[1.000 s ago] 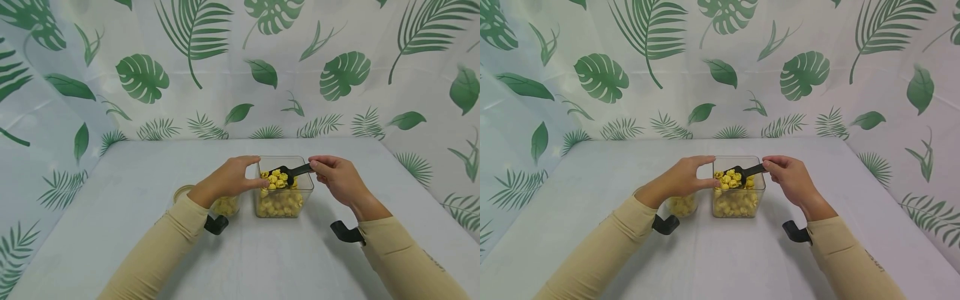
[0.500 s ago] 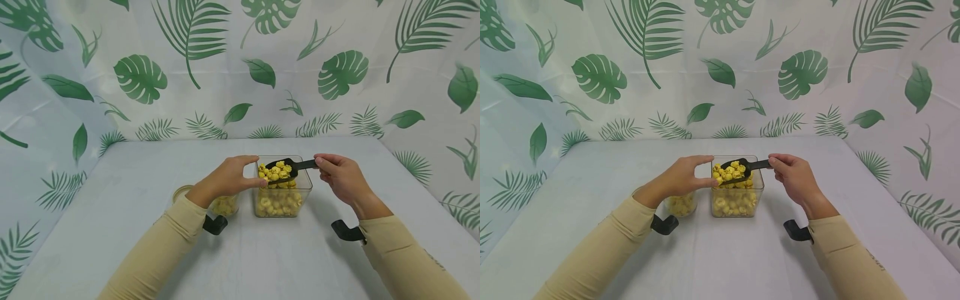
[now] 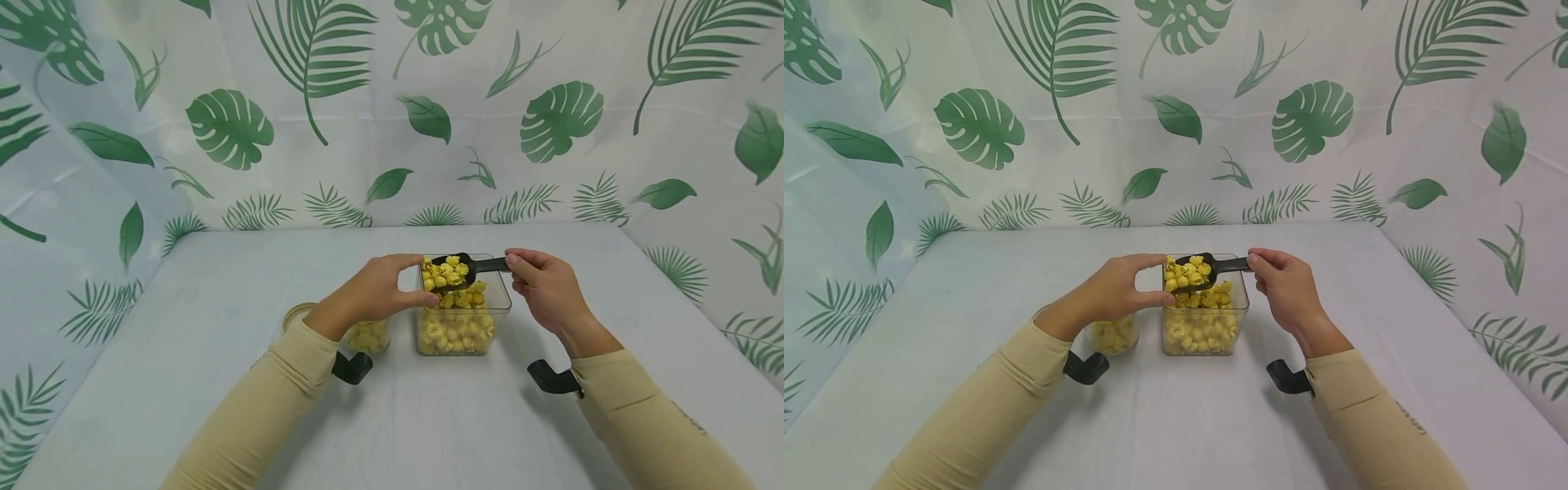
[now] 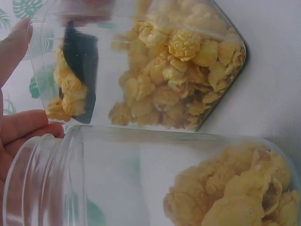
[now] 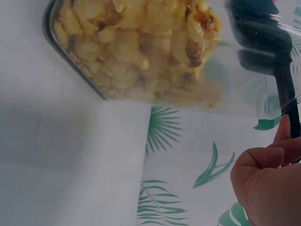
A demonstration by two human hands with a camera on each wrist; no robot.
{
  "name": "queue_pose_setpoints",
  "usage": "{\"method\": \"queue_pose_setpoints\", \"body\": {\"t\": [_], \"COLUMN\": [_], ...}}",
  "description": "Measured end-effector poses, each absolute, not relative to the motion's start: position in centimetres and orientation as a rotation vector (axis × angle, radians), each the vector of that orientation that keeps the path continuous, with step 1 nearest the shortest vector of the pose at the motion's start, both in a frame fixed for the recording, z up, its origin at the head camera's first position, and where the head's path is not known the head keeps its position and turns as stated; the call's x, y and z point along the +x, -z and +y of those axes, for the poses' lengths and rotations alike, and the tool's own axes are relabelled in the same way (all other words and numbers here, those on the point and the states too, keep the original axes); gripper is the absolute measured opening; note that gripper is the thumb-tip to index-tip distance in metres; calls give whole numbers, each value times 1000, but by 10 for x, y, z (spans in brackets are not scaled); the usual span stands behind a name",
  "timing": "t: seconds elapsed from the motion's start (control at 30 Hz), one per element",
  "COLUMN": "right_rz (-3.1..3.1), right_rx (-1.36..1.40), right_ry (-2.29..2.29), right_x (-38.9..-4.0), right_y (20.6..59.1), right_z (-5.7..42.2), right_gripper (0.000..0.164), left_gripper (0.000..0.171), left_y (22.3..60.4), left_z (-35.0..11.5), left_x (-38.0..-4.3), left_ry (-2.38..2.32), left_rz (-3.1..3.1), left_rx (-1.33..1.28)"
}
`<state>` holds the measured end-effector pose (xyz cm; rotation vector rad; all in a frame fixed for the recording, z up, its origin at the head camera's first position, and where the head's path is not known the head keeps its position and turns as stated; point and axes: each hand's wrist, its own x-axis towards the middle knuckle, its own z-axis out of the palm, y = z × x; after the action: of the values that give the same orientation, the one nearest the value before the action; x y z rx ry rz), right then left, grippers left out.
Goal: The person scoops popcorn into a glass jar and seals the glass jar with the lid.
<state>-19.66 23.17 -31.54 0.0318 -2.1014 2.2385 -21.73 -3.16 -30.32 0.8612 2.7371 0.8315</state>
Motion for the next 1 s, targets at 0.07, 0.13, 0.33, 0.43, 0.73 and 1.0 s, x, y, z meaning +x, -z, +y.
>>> {"method": "queue_pose_setpoints", "body": {"t": [0.07, 0.13, 0.33, 0.43, 0.73, 1.0], "right_rz": [-2107, -2120, -2178, -2188, -2110, -2085], "right_rx": [23, 22, 2, -19, -33, -49], "right_ry": [-2205, -2161, -2071, -2079, -2191, -2170], "right_x": [-196, -196, -194, -194, -192, -192], "right_y": [315, 315, 313, 313, 315, 314], "right_z": [231, 229, 228, 231, 242, 238], "right_gripper": [23, 24, 26, 28, 26, 27], "left_gripper": [86, 86, 86, 87, 89, 86], "left_y": [303, 303, 302, 303, 304, 304], "left_z": [-31, -31, -31, -30, -30, -30], "left_x": [-217, -217, -217, -217, -217, -216], "left_ry": [-836, -835, -846, -868, -883, -882], "left_rz": [2736, 2739, 2737, 2733, 2725, 2722], "left_rx": [860, 857, 849, 842, 858, 856]}}
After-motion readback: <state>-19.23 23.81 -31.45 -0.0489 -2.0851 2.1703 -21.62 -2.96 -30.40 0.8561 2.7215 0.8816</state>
